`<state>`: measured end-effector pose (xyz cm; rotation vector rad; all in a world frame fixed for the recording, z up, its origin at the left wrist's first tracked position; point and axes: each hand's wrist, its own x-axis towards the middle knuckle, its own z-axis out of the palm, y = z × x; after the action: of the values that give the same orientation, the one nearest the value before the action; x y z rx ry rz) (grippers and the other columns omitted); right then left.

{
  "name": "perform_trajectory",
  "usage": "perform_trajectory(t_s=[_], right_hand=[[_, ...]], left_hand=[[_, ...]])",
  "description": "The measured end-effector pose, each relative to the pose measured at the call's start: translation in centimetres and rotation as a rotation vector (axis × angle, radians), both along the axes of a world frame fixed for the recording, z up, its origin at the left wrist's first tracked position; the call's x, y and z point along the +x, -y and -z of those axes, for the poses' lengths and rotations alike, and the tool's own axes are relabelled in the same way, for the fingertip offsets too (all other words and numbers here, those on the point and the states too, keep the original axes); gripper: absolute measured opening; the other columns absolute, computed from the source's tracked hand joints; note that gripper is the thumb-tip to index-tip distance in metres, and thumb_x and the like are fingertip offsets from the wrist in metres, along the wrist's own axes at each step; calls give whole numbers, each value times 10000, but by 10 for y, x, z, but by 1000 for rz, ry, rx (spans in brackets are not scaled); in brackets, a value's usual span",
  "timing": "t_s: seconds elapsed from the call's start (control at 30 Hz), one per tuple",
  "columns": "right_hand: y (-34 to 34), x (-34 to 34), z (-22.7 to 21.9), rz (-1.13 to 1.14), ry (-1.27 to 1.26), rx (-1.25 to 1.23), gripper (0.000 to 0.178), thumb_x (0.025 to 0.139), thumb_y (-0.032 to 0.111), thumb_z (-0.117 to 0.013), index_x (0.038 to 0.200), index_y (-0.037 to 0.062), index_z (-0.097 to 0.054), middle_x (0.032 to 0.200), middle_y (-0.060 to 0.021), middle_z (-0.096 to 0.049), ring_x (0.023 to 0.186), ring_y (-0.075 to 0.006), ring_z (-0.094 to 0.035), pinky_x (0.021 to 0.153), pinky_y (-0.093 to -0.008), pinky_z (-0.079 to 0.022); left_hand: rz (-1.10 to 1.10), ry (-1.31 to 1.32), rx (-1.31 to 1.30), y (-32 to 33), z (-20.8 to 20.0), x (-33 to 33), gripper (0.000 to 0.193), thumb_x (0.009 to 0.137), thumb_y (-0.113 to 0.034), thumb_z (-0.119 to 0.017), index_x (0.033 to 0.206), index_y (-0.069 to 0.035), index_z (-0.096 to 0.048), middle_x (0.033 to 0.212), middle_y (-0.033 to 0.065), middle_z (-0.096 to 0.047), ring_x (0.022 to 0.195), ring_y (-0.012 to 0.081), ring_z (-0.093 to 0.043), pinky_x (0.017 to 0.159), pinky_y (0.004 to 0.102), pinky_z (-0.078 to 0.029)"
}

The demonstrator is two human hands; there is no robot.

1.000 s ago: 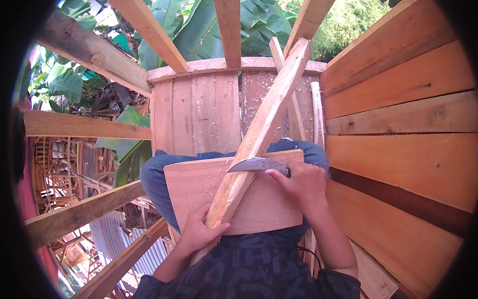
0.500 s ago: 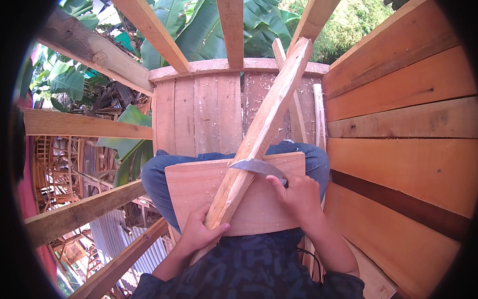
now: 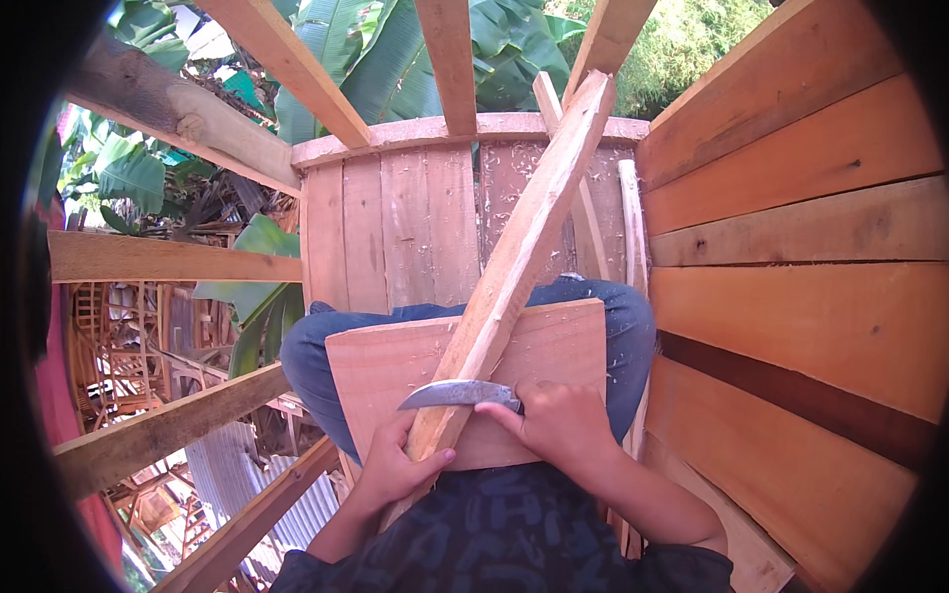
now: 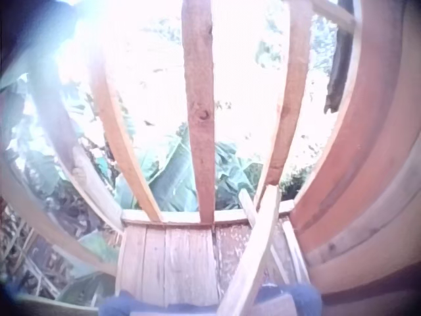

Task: The person carves a long wooden stick using a curved knife while sitting cross-legged on a wooden platform. They repeatedly shave thin layers from the stick's surface, producing wood shavings.

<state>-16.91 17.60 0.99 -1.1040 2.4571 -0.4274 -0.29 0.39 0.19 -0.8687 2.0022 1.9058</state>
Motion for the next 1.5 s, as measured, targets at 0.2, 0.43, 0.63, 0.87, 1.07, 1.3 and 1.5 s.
perform_trajectory(t_s=[0.2,0.43,0.63,0.87,1.07,1.3,1.5], right_hand=[[-12,-56,12,377,-105,3,616,868,618,-551,703,35,-665,586,-186,-609,593,-357,-647,553,-440,-509],[0,-12,1,140,28,-2,529,859,544,-612,740,34,-684,598,-193,-602,615,-372,-646,565,-433,-507],[-10,-49,15,345,-67,5,587,855,589,-589,721,23,-668,622,-185,-625,620,-355,-653,568,-450,-499],[-1,-7,4,54,-7,-31,542,831,550,-638,678,30,-646,615,-172,-617,598,-354,-640,531,-416,-495],[-4,-53,12,268,-103,20,584,854,595,-582,709,39,-687,592,-175,-618,593,-335,-653,545,-443,-507],[12,-2,0,67,85,2,577,859,595,-581,764,42,-717,593,-176,-624,573,-347,-650,556,-448,-515],[-16,-88,26,525,22,-83,580,928,518,-538,779,-24,-679,634,-240,-603,657,-433,-628,596,-479,-489]], left_hand=[[-29,14,40,-2,-5,-2,428,789,-232,-776,1057,49,-594,685,82,-634,532,115,-606,526,274,-489],[7,-26,11,-2,0,-1,419,798,-233,-774,1048,47,-587,664,70,-624,511,110,-596,490,269,-473],[-15,12,31,-2,-8,-8,402,801,-228,-773,1034,42,-589,648,63,-622,513,111,-601,479,266,-469],[8,-171,-92,-4,7,-3,375,800,-222,-773,997,38,-587,641,70,-624,505,111,-599,472,267,-468],[-37,12,28,-4,-9,-7,400,783,-230,-781,1005,43,-591,668,83,-633,507,120,-603,495,280,-487],[-3,-43,-23,-2,-2,-4,405,789,-219,-778,1021,52,-587,660,73,-625,502,111,-596,479,266,-475],[-40,-11,39,-3,-6,-4,414,797,-223,-777,1043,52,-588,667,69,-628,496,109,-591,478,263,-475]])
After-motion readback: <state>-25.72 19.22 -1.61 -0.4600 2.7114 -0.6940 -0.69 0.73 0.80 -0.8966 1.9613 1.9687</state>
